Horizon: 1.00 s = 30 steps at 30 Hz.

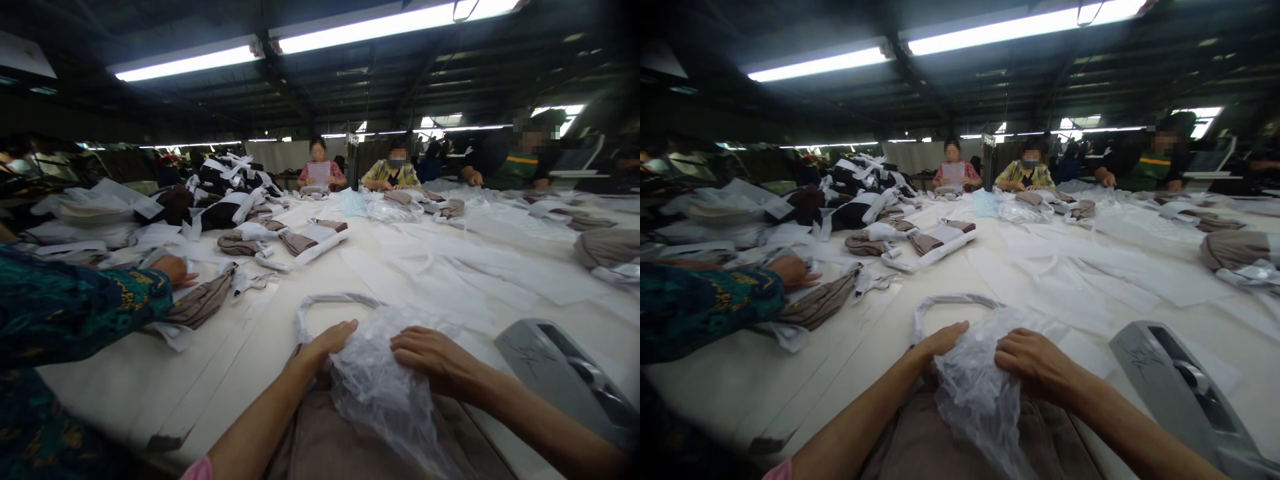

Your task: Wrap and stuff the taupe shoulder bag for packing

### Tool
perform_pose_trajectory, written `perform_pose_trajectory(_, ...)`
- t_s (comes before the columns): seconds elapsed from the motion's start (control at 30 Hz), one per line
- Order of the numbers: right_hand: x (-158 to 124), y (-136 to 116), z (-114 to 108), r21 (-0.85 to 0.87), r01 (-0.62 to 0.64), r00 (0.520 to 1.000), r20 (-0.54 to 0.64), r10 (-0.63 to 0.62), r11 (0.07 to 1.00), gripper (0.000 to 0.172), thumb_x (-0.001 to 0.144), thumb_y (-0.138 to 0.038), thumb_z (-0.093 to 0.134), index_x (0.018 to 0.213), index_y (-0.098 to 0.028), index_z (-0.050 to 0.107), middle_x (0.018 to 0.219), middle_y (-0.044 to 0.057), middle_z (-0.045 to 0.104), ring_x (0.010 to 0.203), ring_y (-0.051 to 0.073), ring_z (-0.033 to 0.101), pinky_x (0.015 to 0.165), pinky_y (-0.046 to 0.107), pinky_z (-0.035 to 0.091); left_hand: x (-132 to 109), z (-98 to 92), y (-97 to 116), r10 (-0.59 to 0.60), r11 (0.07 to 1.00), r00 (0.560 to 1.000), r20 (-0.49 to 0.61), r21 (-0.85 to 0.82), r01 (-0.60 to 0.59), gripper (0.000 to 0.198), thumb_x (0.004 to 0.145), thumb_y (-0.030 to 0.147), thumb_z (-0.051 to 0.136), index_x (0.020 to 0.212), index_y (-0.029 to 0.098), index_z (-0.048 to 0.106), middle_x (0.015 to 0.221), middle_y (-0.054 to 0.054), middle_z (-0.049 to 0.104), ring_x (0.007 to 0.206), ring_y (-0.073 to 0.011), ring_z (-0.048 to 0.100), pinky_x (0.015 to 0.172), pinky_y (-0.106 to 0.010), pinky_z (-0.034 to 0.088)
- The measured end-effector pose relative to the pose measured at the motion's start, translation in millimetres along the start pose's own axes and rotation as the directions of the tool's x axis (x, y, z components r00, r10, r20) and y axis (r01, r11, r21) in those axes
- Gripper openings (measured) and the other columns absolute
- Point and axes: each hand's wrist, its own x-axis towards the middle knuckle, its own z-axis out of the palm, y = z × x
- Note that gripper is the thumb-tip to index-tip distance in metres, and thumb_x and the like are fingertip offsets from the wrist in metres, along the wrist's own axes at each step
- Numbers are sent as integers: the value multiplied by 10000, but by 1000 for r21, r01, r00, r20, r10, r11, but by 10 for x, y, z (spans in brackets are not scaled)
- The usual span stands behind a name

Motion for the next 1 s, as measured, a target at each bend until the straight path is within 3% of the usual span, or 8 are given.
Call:
perform_pose_trajectory(0.17,163,175,-193,158,-367,930,89,357,917,96,719,-153,484,785,-176,550,649,28,610,601,159,573,565,241,412,-395,-98,313,-40,980,948,317,197,-25,554,646,499,663,1107,198,598,1115,-106,603,1049,-294,537,852,-382,440)
perform_pose_trajectory(0.27,398,227,-311,139,-463,882,168,440,875,225,750,-284,502,927,-156,559,636,27,618,600,182,585,553,242,391,-523,-107,267,125,885,969,212,419,-206,500,563,320,762,1034,209,637,1054,-70,627,982,-282,555,847,-338,429)
perform_pose_trajectory(0.43,669,290,-260,218,-414,888,312,338,884,790,561,-467,707,1250,-202,427,1014,82,632,894,263,594,700,280,430,-424,-194,-15,105,875,993,59,468,-121,171,704,305,639,762,148,675,754,-53,656,717,-226,584,676,-306,452)
perform_pose_trajectory(0.57,716,507,-85,445,-504,810,540,227,740,326,608,-385,683,843,-167,620,738,2,653,688,195,599,568,229,425,-378,-343,-16,94,892,992,83,435,-121,153,678,274,663,790,170,654,785,-35,648,742,-211,575,688,-284,445)
perform_pose_trajectory(0.7,782,831,-11,571,-675,723,637,267,467,276,604,-345,696,760,-128,627,743,12,669,681,191,600,594,241,459,-531,-454,130,367,723,925,-98,656,-217,153,789,270,545,913,197,596,873,-48,609,848,-199,543,778,-299,408)
perform_pose_trajectory(0.83,909,1077,9,585,-775,626,763,161,241,283,583,-313,717,782,-124,648,749,37,686,664,197,623,626,274,492,-603,-419,218,132,322,901,413,842,-433,205,823,309,494,959,183,582,879,-73,597,843,-213,512,777,-348,377)
perform_pose_trajectory(0.9,971,1181,35,572,-798,596,795,114,189,257,595,-304,710,771,-126,653,713,40,686,636,195,627,614,282,499,-551,-396,204,-48,191,834,549,825,-532,260,804,394,522,950,187,580,865,-74,593,818,-215,500,766,-362,366)
perform_pose_trajectory(1.0,1026,1350,99,566,-814,581,796,169,132,199,594,-247,711,743,-133,645,710,39,686,644,194,633,602,277,505,-444,-410,148,-38,117,733,679,732,-671,293,855,401,424,739,164,550,722,-57,557,716,-181,479,719,-340,361)
